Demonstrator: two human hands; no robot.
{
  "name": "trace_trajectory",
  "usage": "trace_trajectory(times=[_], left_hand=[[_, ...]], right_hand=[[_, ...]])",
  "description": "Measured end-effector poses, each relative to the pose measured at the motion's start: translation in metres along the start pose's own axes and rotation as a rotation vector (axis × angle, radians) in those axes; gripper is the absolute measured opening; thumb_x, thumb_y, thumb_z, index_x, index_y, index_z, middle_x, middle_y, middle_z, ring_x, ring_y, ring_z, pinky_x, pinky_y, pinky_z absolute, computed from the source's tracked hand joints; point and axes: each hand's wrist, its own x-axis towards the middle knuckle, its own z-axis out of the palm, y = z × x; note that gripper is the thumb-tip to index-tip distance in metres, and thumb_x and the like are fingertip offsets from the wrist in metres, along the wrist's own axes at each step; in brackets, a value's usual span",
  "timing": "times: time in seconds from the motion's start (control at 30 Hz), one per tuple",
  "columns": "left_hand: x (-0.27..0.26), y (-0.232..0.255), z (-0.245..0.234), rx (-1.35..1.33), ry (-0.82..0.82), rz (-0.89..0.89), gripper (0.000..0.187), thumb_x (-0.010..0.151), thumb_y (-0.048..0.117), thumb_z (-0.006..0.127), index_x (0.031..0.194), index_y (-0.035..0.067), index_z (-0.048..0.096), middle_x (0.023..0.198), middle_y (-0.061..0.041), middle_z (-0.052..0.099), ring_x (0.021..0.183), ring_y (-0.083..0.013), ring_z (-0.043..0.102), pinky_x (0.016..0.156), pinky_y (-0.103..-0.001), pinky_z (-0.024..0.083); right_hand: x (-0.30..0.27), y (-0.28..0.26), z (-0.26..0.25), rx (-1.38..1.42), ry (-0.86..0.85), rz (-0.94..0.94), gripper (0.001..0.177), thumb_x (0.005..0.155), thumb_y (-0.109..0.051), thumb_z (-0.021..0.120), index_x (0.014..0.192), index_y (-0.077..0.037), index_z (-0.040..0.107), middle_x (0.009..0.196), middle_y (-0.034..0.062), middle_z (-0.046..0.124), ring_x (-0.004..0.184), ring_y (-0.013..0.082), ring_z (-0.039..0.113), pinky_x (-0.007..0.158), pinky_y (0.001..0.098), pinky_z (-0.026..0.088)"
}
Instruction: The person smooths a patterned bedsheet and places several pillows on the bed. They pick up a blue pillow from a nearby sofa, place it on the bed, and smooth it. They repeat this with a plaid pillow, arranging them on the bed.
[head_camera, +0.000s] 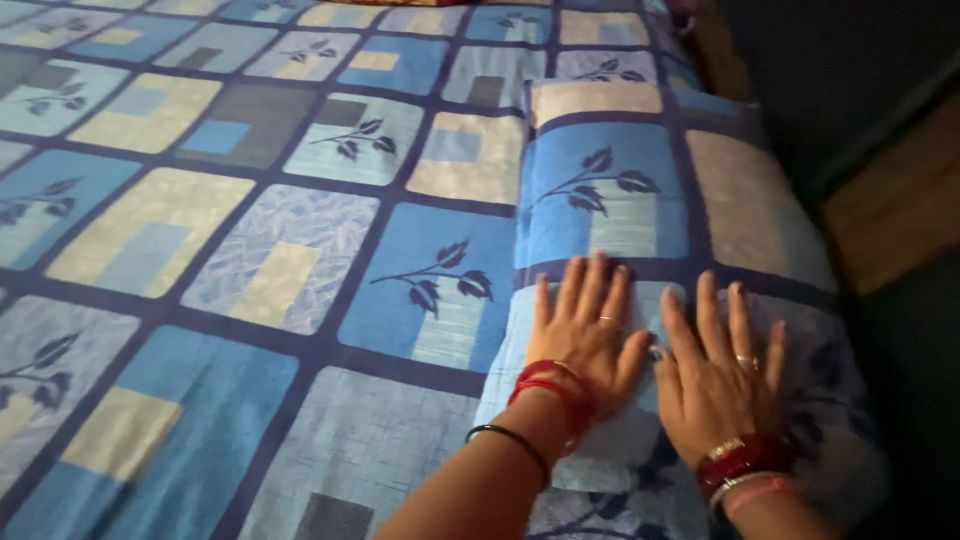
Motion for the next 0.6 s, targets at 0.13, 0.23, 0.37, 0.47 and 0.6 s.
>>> trace_trajectory(times=[0.13, 0.23, 0.37, 0.47, 0.6], left_hand=[[-0.003, -0.003, 0.011, 0.095, -0.022, 0.134, 0.071, 0.103, 0.050, 0.036, 0.165, 0.016, 0.029, 0.174, -0.013, 0.022, 0.161, -0.0378, 0.014, 0.126, -0.063, 0.010], [-0.001, -0.005, 0.003, 0.118, -0.133, 0.202, 0.069, 0.099, 0.060, 0.035, 0.160, 0.028, 0.028, 0.169, -0.011, 0.020, 0.155, -0.0428, 0.010, 0.118, -0.071, 0.008], [-0.002, 0.001, -0.018, 0.151, -0.284, 0.274, 0.084, 0.091, 0.077, 0.036, 0.159, 0.030, 0.022, 0.167, -0.014, 0.014, 0.153, -0.0453, 0.006, 0.115, -0.074, 0.006], [-0.008, 0.007, -0.032, 0.161, -0.328, 0.279, 0.095, 0.085, 0.083, 0.041, 0.161, 0.030, 0.018, 0.168, -0.015, 0.012, 0.154, -0.0454, 0.005, 0.115, -0.075, 0.007], [-0.022, 0.014, -0.048, 0.162, -0.470, 0.256, 0.106, 0.079, 0.083, 0.050, 0.160, 0.029, 0.009, 0.167, -0.017, 0.004, 0.152, -0.0451, 0.001, 0.110, -0.076, 0.006]], right_hand=[[-0.004, 0.009, 0.001, -0.104, -0.068, 0.274, 0.066, 0.096, -0.053, 0.043, 0.154, -0.022, 0.044, 0.163, 0.0132, 0.036, 0.152, 0.0368, 0.027, 0.116, 0.0715, 0.011], [-0.013, 0.026, 0.004, -0.118, -0.063, 0.428, 0.070, 0.099, -0.057, 0.041, 0.157, -0.019, 0.041, 0.164, 0.0177, 0.035, 0.152, 0.0394, 0.027, 0.116, 0.0694, 0.013], [-0.031, 0.041, 0.011, -0.175, -0.059, 0.430, 0.076, 0.099, -0.061, 0.038, 0.161, -0.018, 0.037, 0.163, 0.0249, 0.032, 0.151, 0.0457, 0.026, 0.119, 0.0652, 0.017], [-0.044, 0.048, 0.011, -0.175, -0.086, 0.436, 0.078, 0.099, -0.064, 0.038, 0.162, -0.018, 0.033, 0.163, 0.0292, 0.028, 0.150, 0.0487, 0.025, 0.119, 0.0633, 0.018], [-0.048, 0.043, 0.007, -0.193, -0.178, 0.658, 0.086, 0.092, -0.069, 0.041, 0.159, -0.017, 0.024, 0.160, 0.0298, 0.018, 0.147, 0.0477, 0.018, 0.113, 0.0638, 0.016]])
